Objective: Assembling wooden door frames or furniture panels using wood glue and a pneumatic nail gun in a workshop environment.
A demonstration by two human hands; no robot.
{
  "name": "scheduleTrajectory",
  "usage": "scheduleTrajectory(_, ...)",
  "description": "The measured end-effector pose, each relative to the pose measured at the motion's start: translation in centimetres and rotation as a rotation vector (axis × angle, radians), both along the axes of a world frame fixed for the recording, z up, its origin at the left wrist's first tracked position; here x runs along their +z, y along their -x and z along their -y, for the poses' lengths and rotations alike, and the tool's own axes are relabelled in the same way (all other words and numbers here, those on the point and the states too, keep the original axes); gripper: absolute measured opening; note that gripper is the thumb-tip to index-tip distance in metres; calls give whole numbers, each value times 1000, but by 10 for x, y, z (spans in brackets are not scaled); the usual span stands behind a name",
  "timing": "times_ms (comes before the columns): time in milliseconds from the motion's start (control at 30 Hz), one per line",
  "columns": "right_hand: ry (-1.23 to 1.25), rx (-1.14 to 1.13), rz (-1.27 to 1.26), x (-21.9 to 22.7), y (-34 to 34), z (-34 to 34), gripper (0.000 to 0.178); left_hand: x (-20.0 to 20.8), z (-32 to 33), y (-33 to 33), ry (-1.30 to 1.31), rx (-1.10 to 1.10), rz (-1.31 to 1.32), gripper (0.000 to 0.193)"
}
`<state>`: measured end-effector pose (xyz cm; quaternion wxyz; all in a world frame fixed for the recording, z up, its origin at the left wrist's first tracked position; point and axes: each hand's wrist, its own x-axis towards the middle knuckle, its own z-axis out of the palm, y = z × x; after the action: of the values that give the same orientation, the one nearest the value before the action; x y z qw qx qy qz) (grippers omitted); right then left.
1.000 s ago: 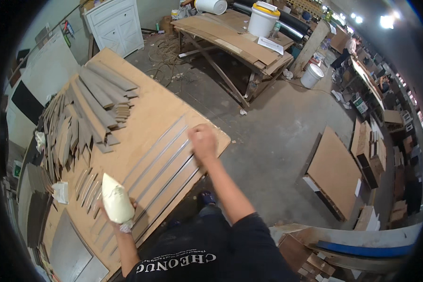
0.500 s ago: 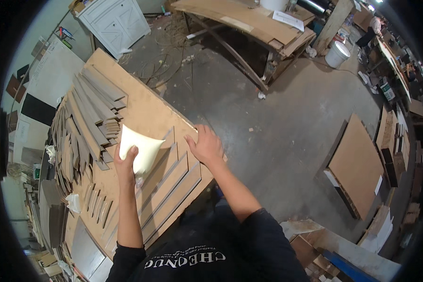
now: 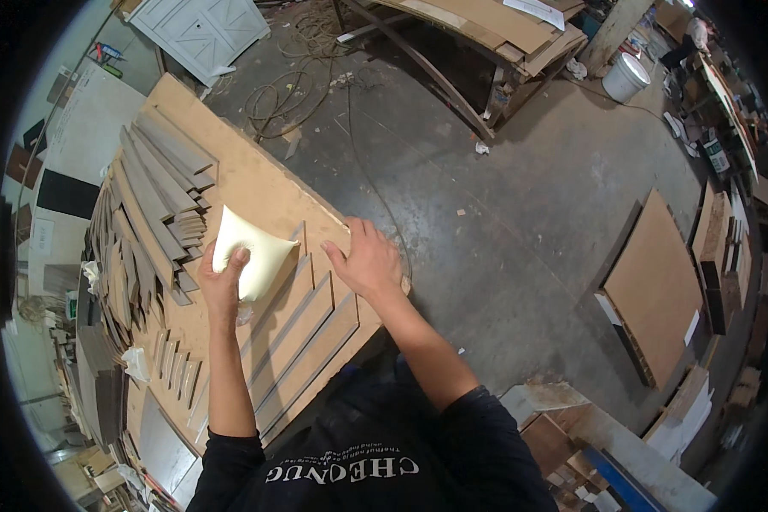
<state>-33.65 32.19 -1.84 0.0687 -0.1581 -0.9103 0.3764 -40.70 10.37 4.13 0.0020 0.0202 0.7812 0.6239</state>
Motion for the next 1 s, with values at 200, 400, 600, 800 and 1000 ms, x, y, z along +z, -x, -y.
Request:
scheduleTrajectory(200,3,-16,-22,-3,0,-1,47,7,4,-6,40,12,5,39)
scheduleTrajectory(400,25,3,-6,-2,1,0,53,20,21,-22,149,51,-7,35)
scheduleTrajectory(600,30,0,30,5,-1,1,54,26,50,-41,177,126,-20,32)
scheduleTrajectory(800,-2,-24,-5,0,-2,0,53,35,76,-59,219,161,-17,29)
scheduleTrajectory(1000,11,-63,-19,3,-3,7,49,41,112,-77,275,181,5,29)
